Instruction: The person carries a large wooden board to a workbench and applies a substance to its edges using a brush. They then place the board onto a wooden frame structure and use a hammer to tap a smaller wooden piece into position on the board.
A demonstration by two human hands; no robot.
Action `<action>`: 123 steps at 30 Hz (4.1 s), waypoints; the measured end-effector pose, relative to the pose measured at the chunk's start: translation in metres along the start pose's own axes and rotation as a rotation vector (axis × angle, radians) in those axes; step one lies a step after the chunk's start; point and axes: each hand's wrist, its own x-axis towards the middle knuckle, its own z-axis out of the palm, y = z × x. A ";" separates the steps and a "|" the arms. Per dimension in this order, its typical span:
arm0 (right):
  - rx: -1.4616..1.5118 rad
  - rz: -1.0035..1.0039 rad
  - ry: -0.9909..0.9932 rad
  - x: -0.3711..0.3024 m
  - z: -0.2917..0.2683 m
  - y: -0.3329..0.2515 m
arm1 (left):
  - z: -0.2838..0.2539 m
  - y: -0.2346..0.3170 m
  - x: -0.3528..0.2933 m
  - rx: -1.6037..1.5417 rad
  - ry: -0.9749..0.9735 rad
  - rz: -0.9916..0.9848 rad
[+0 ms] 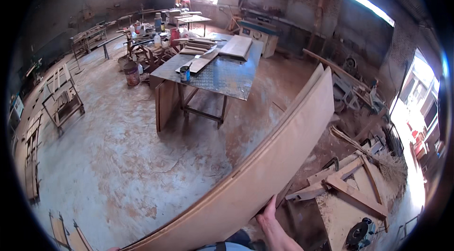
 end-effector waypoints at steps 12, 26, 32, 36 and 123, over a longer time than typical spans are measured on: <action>-0.096 0.081 0.085 0.307 0.187 -0.037 | -0.102 0.138 0.288 -0.110 -0.103 -0.134; -0.554 0.042 0.193 0.583 0.329 -0.083 | -0.139 0.233 0.583 -0.291 -0.292 -0.159; -0.632 0.085 0.167 0.648 0.384 -0.104 | -0.175 0.319 0.617 -0.396 -0.412 -0.257; -0.659 0.084 0.143 0.712 0.399 -0.147 | -0.077 0.261 0.678 -0.778 -0.451 -0.187; -0.024 0.776 -0.892 0.356 0.454 0.090 | -0.289 0.306 0.446 -1.043 0.195 -0.042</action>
